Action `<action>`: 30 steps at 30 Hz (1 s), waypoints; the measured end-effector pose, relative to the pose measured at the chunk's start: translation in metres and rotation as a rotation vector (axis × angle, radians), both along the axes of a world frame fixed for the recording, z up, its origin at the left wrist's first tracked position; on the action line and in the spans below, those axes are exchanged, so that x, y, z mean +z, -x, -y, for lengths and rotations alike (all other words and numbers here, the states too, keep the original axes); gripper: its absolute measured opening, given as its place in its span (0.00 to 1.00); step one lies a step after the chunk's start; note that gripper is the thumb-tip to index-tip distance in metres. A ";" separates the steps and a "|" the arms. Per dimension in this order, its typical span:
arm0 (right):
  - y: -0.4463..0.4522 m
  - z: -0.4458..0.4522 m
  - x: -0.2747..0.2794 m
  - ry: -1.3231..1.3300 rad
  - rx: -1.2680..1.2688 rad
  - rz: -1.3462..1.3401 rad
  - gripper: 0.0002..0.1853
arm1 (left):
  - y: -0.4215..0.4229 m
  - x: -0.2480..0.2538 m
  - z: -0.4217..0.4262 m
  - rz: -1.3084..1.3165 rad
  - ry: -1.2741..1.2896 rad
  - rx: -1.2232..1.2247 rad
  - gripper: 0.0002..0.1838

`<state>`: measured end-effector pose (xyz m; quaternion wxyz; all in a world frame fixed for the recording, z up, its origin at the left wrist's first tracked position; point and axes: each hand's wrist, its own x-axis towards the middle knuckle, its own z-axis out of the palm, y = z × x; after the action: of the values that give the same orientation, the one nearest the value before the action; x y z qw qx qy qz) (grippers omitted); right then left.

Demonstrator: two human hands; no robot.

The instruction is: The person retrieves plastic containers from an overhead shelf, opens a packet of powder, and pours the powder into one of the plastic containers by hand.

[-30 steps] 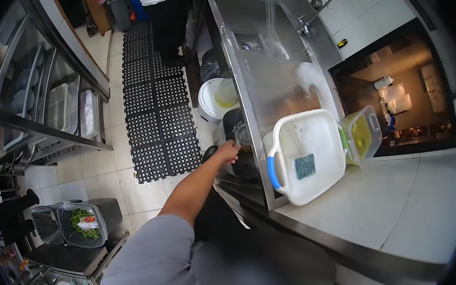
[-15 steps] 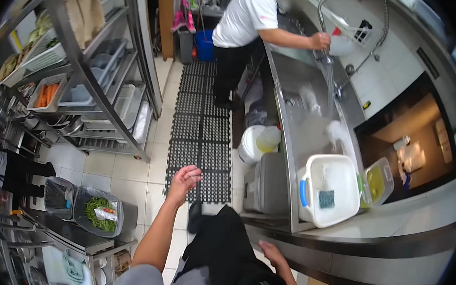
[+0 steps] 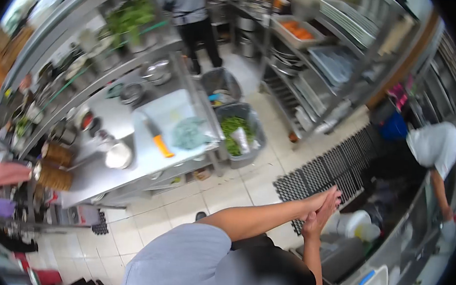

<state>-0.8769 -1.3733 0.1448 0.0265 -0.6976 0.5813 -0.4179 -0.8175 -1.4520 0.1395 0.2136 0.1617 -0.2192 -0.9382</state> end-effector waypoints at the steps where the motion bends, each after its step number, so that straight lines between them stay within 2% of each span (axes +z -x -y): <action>1: -0.016 -0.002 -0.009 -0.098 -0.005 -0.114 0.31 | -0.042 -0.007 -0.004 0.056 -0.007 -0.022 0.34; 2: -0.027 -0.013 -0.022 -0.194 -0.020 -0.233 0.28 | -0.091 -0.013 -0.013 0.109 -0.018 -0.054 0.34; 4: -0.020 -0.045 -0.119 -0.565 -0.034 0.229 0.20 | -0.202 -0.010 -0.027 0.514 0.235 -0.018 0.29; 5: -0.012 -0.071 -0.143 -0.701 -0.021 0.253 0.16 | -0.250 -0.026 -0.035 0.581 0.259 0.101 0.26; 6: -0.016 -0.107 -0.158 -0.699 -0.121 0.300 0.17 | -0.298 -0.047 -0.042 0.650 0.282 0.226 0.23; 7: -0.007 -0.148 -0.203 -0.812 -0.348 0.477 0.17 | -0.349 -0.058 -0.052 0.728 0.331 0.436 0.19; 8: 0.033 -0.200 -0.279 -0.502 -0.098 -0.177 0.16 | -0.403 -0.072 -0.059 0.838 0.580 0.723 0.16; 9: 0.030 -0.245 -0.287 -0.715 -0.148 -0.123 0.16 | -0.452 -0.069 -0.068 1.100 0.708 0.946 0.13; 10: 0.015 -0.272 -0.280 -0.944 -0.185 -0.089 0.16 | -0.502 -0.061 -0.078 1.451 0.574 1.058 0.12; 11: 0.001 -0.290 -0.274 -1.104 -0.194 -0.090 0.15 | -0.553 -0.067 -0.089 1.602 0.599 1.320 0.11; 12: -0.011 -0.299 -0.269 -1.198 -0.187 -0.088 0.15 | -0.591 -0.050 -0.103 1.675 0.443 1.465 0.15; 14: -0.032 -0.302 -0.257 -1.318 -0.161 -0.102 0.15 | -0.661 -0.066 -0.123 1.817 0.245 1.705 0.20; 15: -0.042 -0.296 -0.251 -1.350 -0.141 -0.106 0.15 | -0.686 -0.080 -0.124 1.814 0.242 1.725 0.20; 17: -0.055 -0.281 -0.243 -1.376 -0.093 -0.109 0.15 | -0.721 -0.104 -0.126 1.632 -0.235 1.518 0.24; 18: -0.059 -0.272 -0.240 -1.368 -0.067 -0.105 0.15 | -0.720 -0.094 -0.127 1.624 -0.244 1.535 0.24; 20: -0.067 -0.244 -0.239 -1.330 -0.004 -0.098 0.15 | -0.700 -0.062 -0.119 1.272 -0.313 1.416 0.26; 21: -0.069 -0.227 -0.240 -1.290 0.041 -0.087 0.15 | -0.700 -0.067 -0.114 1.265 -0.318 1.431 0.26; 23: -0.073 -0.175 -0.255 -1.132 0.180 -0.069 0.14 | -0.706 -0.083 -0.104 1.032 -0.299 1.520 0.27; 24: -0.076 -0.144 -0.272 -1.022 0.254 -0.030 0.14 | -0.708 -0.082 -0.103 1.025 -0.305 1.542 0.27; 25: -0.094 -0.106 -0.251 -1.091 0.306 -0.045 0.15 | -0.711 -0.080 -0.102 1.089 -0.310 1.555 0.27; 26: -0.130 -0.067 -0.233 -1.290 0.059 0.102 0.15 | -0.714 -0.079 -0.102 1.154 -0.321 1.568 0.27; 27: -0.147 -0.031 -0.236 -1.089 0.313 -0.017 0.17 | -0.712 -0.065 -0.108 1.260 -0.344 1.547 0.28; 28: -0.183 0.000 -0.216 -1.103 0.300 -0.090 0.16 | -0.713 -0.061 -0.114 1.255 -0.353 1.578 0.28; 29: -0.222 0.025 -0.196 -1.156 0.317 -0.095 0.17 | -0.713 -0.058 -0.124 1.366 -0.262 1.555 0.28; 30: -0.249 0.053 -0.208 -1.062 0.492 -0.126 0.18 | -0.714 -0.055 -0.135 1.483 -0.166 1.510 0.29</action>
<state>-0.6283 -1.4266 -0.0630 0.4337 -0.7267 0.5326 -0.0089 -0.1035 -1.3168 0.0846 0.5421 0.8018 -0.0725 -0.2410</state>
